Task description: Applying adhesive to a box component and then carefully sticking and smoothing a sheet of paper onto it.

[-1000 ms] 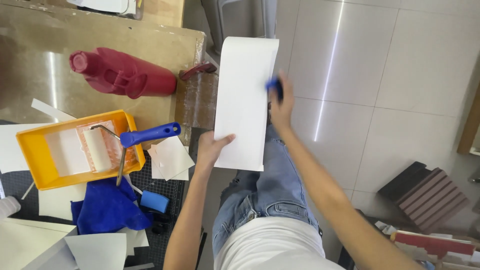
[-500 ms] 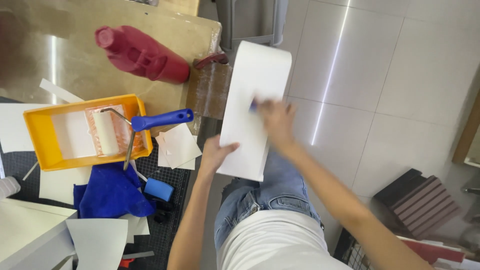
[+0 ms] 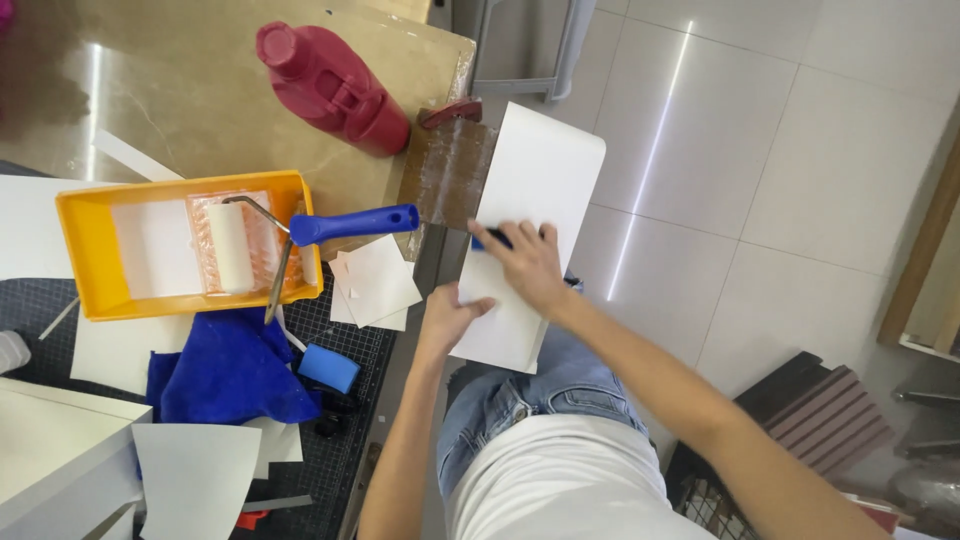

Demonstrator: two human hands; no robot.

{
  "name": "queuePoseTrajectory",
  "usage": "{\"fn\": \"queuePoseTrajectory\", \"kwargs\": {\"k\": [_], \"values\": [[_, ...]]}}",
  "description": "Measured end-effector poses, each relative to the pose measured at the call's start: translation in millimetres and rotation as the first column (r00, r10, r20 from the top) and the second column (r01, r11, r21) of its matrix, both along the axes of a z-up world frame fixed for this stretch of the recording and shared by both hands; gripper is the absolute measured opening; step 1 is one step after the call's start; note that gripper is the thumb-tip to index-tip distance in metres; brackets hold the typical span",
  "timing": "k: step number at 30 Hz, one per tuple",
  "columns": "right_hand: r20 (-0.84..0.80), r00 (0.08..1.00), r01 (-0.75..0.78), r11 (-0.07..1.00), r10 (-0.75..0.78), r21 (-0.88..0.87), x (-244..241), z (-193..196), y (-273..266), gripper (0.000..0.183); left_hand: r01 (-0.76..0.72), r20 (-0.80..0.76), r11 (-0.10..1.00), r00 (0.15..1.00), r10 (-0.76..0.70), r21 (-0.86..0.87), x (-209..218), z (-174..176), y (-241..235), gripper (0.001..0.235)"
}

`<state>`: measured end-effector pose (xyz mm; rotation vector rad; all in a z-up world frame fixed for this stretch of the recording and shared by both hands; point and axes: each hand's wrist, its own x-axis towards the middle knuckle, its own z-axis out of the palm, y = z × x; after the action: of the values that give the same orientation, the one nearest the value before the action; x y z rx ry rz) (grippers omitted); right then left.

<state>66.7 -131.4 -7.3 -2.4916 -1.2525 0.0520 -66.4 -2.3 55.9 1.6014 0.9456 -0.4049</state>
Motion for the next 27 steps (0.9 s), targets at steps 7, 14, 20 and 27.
{"fn": "queuePoseTrajectory", "kwargs": {"k": [7,14,20,27], "values": [[0.245,0.911,0.293,0.938,-0.333,0.186,102.9,1.4,48.3,0.084,0.053,-0.088,0.997,0.994,-0.057,-0.051,8.7,28.4,3.8,0.039],[-0.046,0.999,0.017,0.999,-0.018,-0.038,55.9,8.9,-3.2,0.057,-0.004,-0.016,1.0,1.0,0.004,-0.016,2.8,12.2,-2.7,0.043],[0.098,0.944,0.305,0.947,-0.314,0.097,33.0,5.2,-19.5,0.039,0.014,-0.014,1.0,1.0,-0.014,0.026,6.4,21.2,-2.3,0.044],[0.268,0.916,0.243,0.944,-0.299,0.224,97.3,-9.4,-47.4,0.029,0.013,-0.027,0.999,1.0,-0.013,0.036,6.2,24.4,-10.4,0.043]]}}
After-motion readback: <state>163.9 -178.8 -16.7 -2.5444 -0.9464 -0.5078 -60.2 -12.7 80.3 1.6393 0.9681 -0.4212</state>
